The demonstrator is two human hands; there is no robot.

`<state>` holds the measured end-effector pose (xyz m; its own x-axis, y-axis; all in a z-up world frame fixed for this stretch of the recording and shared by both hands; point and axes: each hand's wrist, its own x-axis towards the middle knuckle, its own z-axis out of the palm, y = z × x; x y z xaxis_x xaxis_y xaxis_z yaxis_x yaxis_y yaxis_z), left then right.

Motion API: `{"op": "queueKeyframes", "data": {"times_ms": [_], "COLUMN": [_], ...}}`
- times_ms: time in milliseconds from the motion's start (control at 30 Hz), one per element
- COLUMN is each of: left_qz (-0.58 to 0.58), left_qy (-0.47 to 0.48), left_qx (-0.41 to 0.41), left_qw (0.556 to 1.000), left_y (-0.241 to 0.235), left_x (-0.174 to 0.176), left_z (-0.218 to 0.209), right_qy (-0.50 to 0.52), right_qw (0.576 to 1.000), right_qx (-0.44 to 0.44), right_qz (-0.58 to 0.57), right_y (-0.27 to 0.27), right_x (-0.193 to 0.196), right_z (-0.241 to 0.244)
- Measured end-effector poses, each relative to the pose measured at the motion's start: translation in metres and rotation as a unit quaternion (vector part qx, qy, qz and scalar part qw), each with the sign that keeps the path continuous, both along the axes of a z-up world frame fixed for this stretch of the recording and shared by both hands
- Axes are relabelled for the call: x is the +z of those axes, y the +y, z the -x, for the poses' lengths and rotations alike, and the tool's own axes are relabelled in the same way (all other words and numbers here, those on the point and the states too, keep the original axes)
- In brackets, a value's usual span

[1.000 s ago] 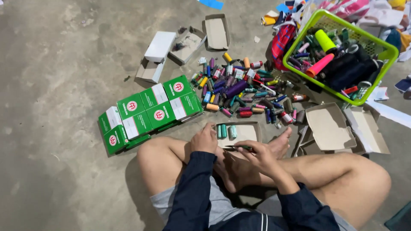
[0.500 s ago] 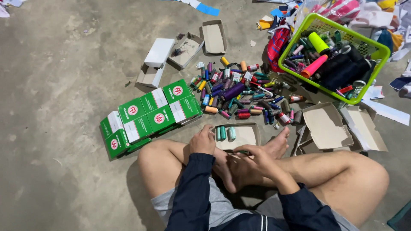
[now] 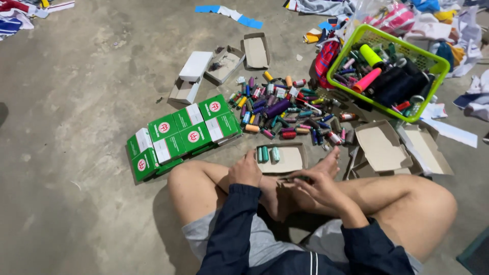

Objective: The person sits on the floor and sorts through a large pile of colorful thread spools. They pick up spools, examine them, and place them into a small cardboard box. The person also uses scissors to cut a thread from a spool.

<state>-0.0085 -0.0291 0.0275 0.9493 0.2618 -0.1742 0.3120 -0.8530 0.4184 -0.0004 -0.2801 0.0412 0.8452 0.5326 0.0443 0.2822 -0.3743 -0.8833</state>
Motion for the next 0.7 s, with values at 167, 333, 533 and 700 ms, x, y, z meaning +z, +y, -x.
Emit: {"op": "queueKeyframes", "data": {"times_ms": [167,333,533,700], "left_qz": [0.007,0.036,0.254,0.607], "left_qy": [0.037,0.076,-0.107,-0.265], "left_qx": [-0.005,-0.015,-0.077,-0.076], "left_qw": [0.999,0.996,0.958,0.745], "left_y": [0.002,0.003,-0.039,-0.086], "left_x": [0.004,-0.02,0.044,0.079], "left_z": [0.016,0.035,0.062,0.08], "right_qy": [-0.055,-0.051,0.121,0.13], "right_qw": [0.995,0.986,0.874,0.819], "right_qx": [-0.073,-0.148,-0.295,-0.312], "right_qz": [-0.031,-0.065,-0.367,-0.463], "right_y": [0.012,-0.005,-0.019,-0.024], "right_x": [0.022,0.041,0.086,0.071], "right_z": [0.03,0.06,0.091,0.115]}}
